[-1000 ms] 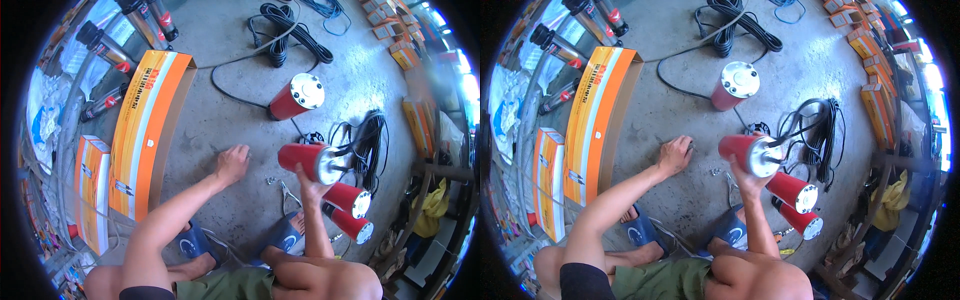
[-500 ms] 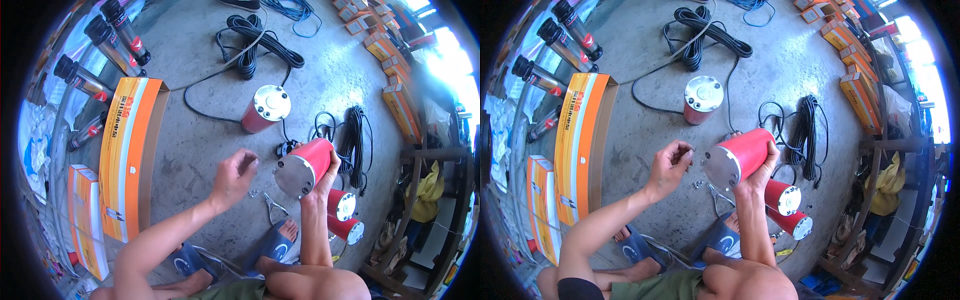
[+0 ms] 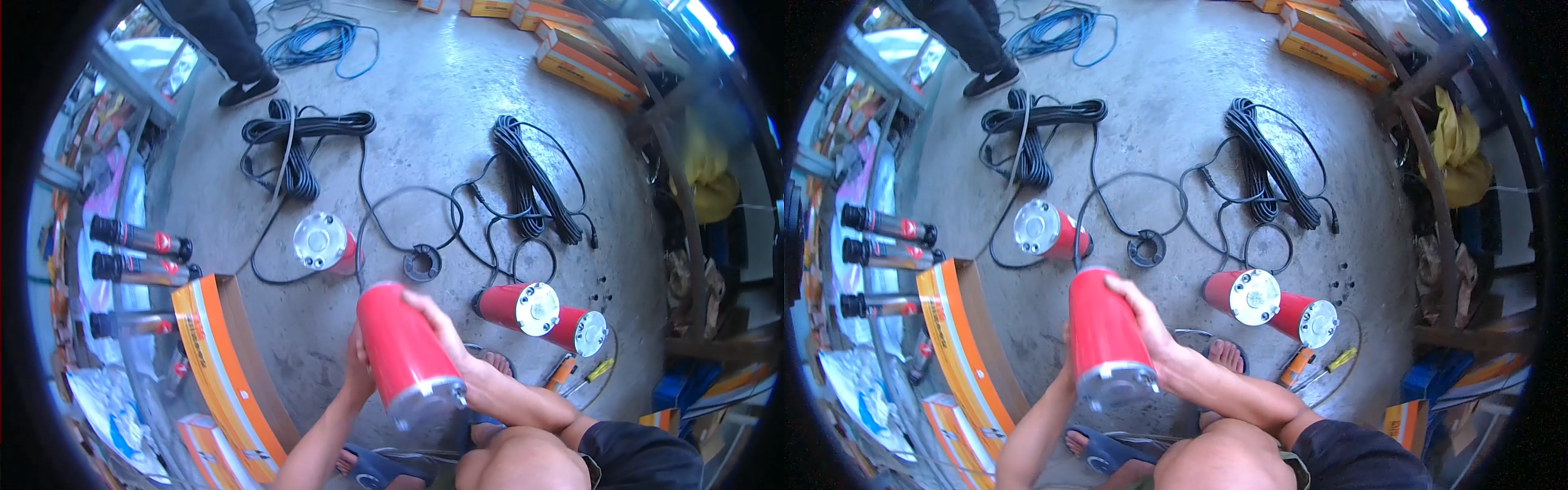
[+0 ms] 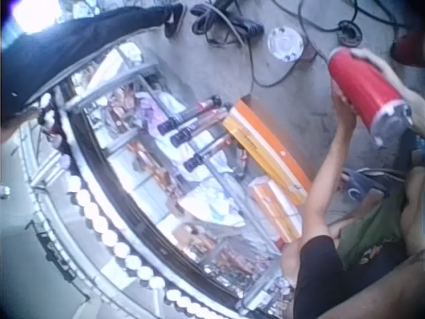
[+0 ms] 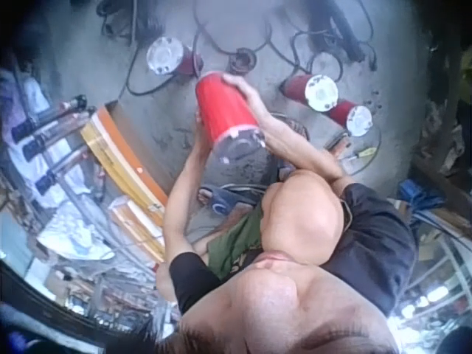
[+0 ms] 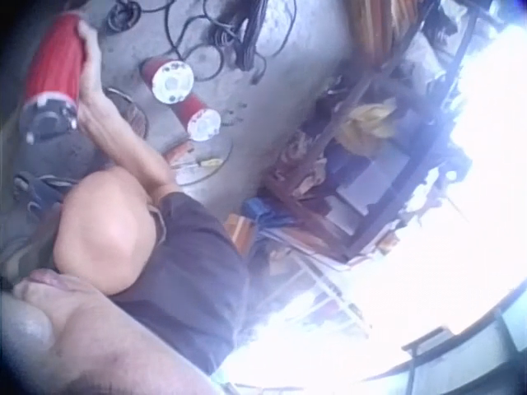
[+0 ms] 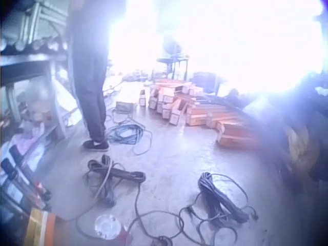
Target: The person assembles multiple red water pumps on the floor using pliers and small screws, handling the pump casings and internal components one by one.
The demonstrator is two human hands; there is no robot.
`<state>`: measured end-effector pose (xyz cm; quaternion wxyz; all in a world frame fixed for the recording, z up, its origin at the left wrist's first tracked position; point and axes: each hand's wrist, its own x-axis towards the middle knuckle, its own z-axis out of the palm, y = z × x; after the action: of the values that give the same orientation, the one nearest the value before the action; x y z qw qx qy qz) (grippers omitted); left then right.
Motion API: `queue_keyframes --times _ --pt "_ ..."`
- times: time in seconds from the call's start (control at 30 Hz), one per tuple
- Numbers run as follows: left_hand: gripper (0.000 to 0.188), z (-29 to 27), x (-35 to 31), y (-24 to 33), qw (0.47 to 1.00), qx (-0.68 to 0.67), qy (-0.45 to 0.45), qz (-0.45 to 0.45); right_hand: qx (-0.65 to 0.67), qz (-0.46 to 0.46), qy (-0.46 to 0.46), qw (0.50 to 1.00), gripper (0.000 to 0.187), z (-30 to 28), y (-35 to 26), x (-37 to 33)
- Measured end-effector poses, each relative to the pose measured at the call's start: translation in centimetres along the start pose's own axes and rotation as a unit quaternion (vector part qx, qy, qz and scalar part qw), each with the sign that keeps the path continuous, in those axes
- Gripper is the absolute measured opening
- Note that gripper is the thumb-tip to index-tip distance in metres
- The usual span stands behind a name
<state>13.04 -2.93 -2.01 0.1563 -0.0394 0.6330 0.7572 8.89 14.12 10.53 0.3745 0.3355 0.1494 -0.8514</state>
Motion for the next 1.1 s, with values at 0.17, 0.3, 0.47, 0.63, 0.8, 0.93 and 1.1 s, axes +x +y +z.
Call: queue_keyframes --times 0.17,0.3,0.47,0.63,0.8,0.93,1.1 --pt "0.054 2.7 6.7 5.5 0.900 -0.421 -0.041 -0.108 0.119 0.116 -0.154 0.974 0.078 -4.6 -2.1 0.5" --pt "0.031 3.2 11.9 2.5 0.978 -0.179 0.079 -0.068 0.161 0.086 -0.167 0.969 0.077 -6.3 -4.3 3.1" --pt "0.034 3.6 16.8 -0.8 0.994 -0.065 0.092 -0.011 0.317 0.051 -0.090 0.943 0.076 -3.4 -4.9 4.3" --pt "0.036 3.4 18.4 -1.3 0.988 -0.137 0.053 -0.050 0.480 0.126 -0.078 0.865 0.037 -4.1 -6.7 5.8" --pt "0.034 3.4 18.4 -3.9 0.988 -0.120 0.073 -0.059 0.485 0.135 -0.020 0.864 0.041 -4.2 -7.6 5.3" --pt "0.032 3.7 18.3 -5.0 0.990 -0.095 0.097 -0.022 0.465 0.113 0.020 0.878 0.044 -4.0 -8.8 5.2" --pt "0.029 3.7 18.3 -6.7 0.987 -0.016 0.157 0.013 0.450 0.112 0.024 0.885 0.047 -3.3 -8.6 5.6"
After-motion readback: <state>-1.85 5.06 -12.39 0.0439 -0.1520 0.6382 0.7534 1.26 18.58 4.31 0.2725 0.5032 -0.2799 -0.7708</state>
